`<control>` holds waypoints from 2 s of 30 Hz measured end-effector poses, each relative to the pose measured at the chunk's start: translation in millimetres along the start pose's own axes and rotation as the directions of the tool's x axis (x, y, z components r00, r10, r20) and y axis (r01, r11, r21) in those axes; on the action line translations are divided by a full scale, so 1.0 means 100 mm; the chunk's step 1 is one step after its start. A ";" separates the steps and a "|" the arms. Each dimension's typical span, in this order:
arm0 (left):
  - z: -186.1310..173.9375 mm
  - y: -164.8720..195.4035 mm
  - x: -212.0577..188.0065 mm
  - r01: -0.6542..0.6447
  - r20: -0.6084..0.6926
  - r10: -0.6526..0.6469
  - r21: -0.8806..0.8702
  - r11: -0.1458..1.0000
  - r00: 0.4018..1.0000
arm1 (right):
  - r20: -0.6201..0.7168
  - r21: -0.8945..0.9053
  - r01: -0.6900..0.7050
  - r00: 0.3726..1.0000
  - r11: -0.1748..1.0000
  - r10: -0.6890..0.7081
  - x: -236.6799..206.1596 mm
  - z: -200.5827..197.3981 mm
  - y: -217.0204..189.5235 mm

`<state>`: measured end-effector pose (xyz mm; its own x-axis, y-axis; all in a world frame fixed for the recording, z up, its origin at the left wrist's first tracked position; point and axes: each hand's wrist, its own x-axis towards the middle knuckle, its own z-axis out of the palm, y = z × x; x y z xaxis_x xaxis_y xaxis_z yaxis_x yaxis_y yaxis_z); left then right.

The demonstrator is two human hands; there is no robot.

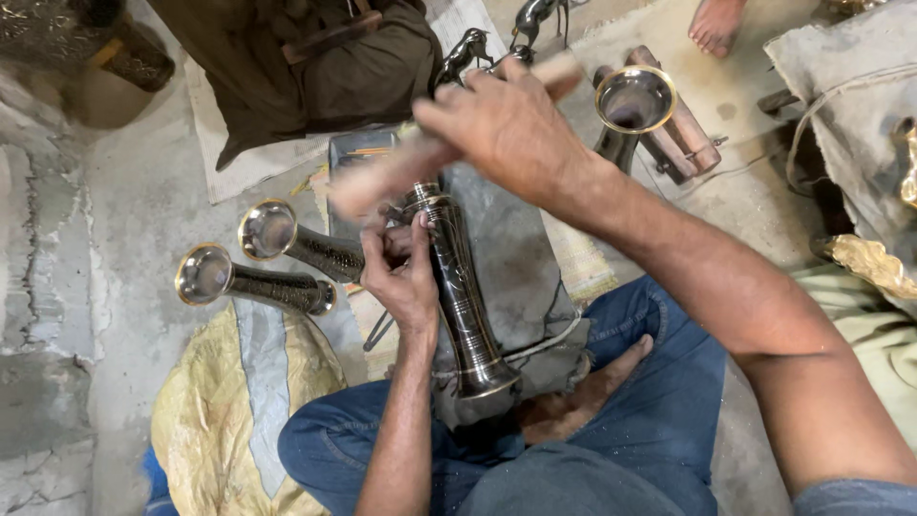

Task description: The person uses a hammer and a metal punch to engrave a design onto a silver-colored metal vase. They repeatedly strike the punch against the vase's surface while rotating it to continue the pattern.

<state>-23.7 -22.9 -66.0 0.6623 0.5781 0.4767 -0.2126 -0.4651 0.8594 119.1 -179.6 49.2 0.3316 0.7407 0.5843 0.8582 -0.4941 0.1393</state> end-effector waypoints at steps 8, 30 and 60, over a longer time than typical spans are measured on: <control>-0.12 0.02 0.27 -0.048 0.241 0.022 0.103 0.994 0.970 | -0.010 0.061 -0.137 0.990 0.989 0.138 -0.24 0.17 0.04; 0.05 0.59 1.13 -0.433 0.940 0.108 0.046 0.900 0.324 | 0.126 0.552 -0.698 0.611 0.457 0.781 -1.42 0.41 -0.60; -0.12 0.14 0.43 -0.011 0.378 -0.047 0.150 0.989 0.924 | 0.274 0.157 -0.362 0.910 0.919 0.311 -0.32 0.14 0.05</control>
<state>-7.1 3.8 -31.6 0.8941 0.3027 0.3301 -0.1097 -0.5665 0.8167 117.9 -199.4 20.0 0.6762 0.6448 0.3563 0.7303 -0.6506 -0.2085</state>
